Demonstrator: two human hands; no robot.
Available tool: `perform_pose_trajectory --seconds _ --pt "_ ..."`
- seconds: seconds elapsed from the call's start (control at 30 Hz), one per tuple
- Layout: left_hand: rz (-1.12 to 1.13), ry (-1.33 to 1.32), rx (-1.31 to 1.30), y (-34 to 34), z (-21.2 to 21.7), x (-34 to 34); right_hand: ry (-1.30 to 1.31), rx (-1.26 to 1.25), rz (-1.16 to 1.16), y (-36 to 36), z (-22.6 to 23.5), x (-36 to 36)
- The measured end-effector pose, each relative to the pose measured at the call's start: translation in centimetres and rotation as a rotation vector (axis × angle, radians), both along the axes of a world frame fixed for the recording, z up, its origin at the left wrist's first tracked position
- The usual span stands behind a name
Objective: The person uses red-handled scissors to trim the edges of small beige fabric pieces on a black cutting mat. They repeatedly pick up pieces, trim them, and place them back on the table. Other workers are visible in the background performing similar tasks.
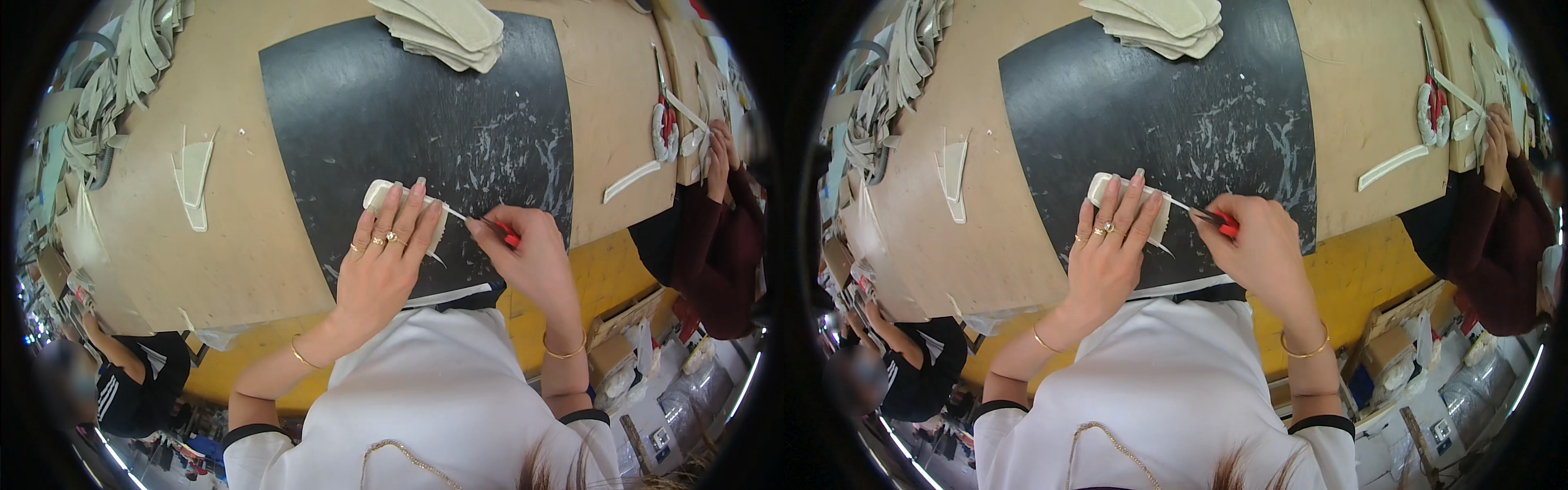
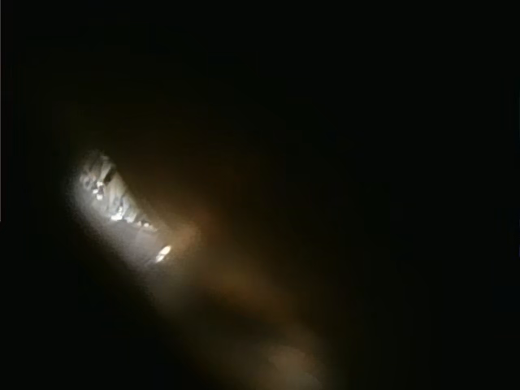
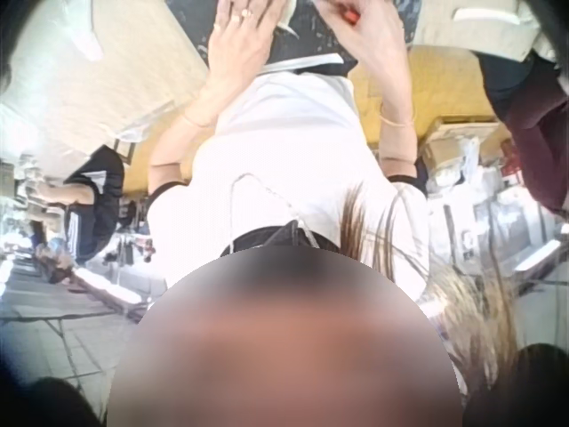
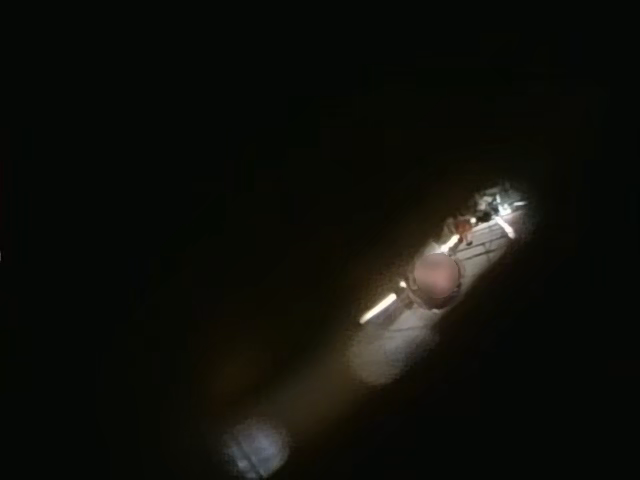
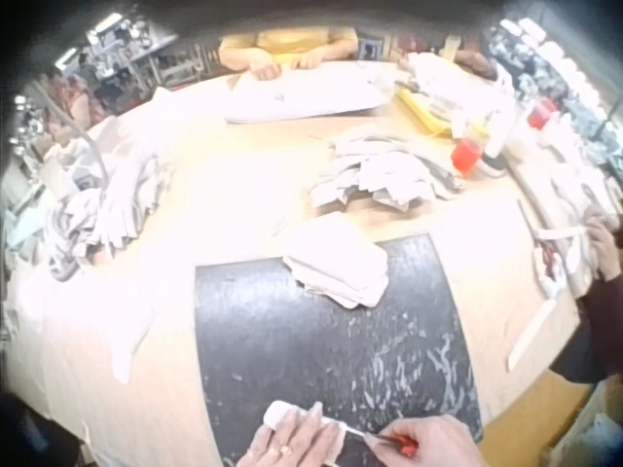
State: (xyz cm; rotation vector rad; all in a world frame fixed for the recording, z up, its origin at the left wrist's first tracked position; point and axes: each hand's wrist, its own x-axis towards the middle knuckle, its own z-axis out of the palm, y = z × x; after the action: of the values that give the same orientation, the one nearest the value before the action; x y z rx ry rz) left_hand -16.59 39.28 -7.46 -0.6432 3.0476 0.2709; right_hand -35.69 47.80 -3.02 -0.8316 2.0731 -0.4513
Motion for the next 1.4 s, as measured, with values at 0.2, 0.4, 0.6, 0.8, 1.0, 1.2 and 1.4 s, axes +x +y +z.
perform_pose_trajectory --seconds 0.2,0.4,0.6,0.8,1.0,1.2,1.4 --pt "0.050 0.020 0.272 -1.5 1.5 -0.3 -0.161 0.087 0.036 3.2 2.9 -7.5" --pt "0.189 0.012 0.294 -1.5 1.5 -0.7 0.035 0.049 0.100 1.9 7.6 -14.4" --pt "0.194 0.134 0.135 -2.0 -0.2 -1.2 0.512 -0.153 0.291 -2.6 5.3 -17.4" --pt "0.233 0.125 0.136 -1.5 -0.2 -1.1 0.302 -0.050 0.169 1.1 3.6 -16.4" --pt "0.122 0.186 0.309 0.6 -0.1 -3.8 0.266 -0.137 -0.013 2.7 4.0 -15.9" --pt "0.188 0.188 0.297 1.1 -0.3 -4.8 0.523 -0.156 0.108 2.0 1.9 -17.1" --pt "0.139 0.154 0.353 0.5 -0.5 -4.9 0.609 -0.357 0.101 -0.6 0.9 -12.8"
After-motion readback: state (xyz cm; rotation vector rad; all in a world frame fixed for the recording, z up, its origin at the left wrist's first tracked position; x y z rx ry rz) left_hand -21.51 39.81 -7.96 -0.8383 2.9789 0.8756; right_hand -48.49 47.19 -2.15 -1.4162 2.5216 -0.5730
